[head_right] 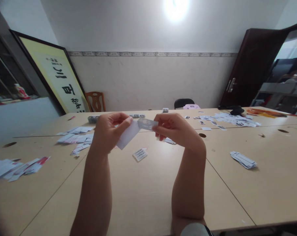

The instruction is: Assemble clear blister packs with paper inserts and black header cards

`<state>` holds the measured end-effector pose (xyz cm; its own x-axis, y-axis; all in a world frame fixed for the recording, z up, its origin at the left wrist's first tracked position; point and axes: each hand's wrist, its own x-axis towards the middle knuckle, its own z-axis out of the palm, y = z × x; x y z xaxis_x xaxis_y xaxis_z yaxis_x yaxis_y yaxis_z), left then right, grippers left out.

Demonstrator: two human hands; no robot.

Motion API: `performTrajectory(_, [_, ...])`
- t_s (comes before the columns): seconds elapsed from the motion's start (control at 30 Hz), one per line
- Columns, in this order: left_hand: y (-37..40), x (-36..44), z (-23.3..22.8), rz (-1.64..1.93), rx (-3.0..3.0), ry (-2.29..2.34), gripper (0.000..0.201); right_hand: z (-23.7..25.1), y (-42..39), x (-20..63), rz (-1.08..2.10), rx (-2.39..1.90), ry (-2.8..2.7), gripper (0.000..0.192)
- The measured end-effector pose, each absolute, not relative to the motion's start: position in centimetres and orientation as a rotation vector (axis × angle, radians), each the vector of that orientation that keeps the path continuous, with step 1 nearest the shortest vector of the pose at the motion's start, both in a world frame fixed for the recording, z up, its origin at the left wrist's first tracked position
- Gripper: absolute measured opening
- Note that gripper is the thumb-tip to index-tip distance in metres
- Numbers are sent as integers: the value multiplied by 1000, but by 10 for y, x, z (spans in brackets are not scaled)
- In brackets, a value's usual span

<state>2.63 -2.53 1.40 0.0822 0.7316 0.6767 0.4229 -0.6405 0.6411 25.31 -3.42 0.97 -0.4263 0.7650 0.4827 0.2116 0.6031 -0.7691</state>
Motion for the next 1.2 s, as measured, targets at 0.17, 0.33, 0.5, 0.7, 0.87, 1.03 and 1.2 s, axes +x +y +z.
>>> performTrajectory(0.17, [-23, 25, 13, 1605, 2063, 1168, 18, 11, -32, 252, 779, -805, -1948, 23])
performTrajectory(0.33, [-20, 23, 13, 1629, 2053, 1211, 19, 8, -30, 251, 803, -770, -1940, 20])
performTrajectory(0.5, [-19, 20, 12, 1623, 2047, 1199, 20, 6, -29, 253, 798, -757, -1933, 20])
performTrajectory(0.7, [-18, 21, 11, 1636, 2052, 1214, 20, 9, -31, 253, 766, -789, -1924, 24])
performTrajectory(0.87, [-17, 19, 12, 1653, 2045, 1258, 19, 9, -30, 249, 775, -784, -1928, 26])
performTrajectory(1.03, [-17, 18, 13, 1679, 2045, 1302, 18, 10, -29, 245, 745, -770, -1952, 25])
performTrajectory(1.2, [-13, 12, 12, 1743, 2061, 1423, 19, 8, -28, 247, 775, -749, -1901, 18])
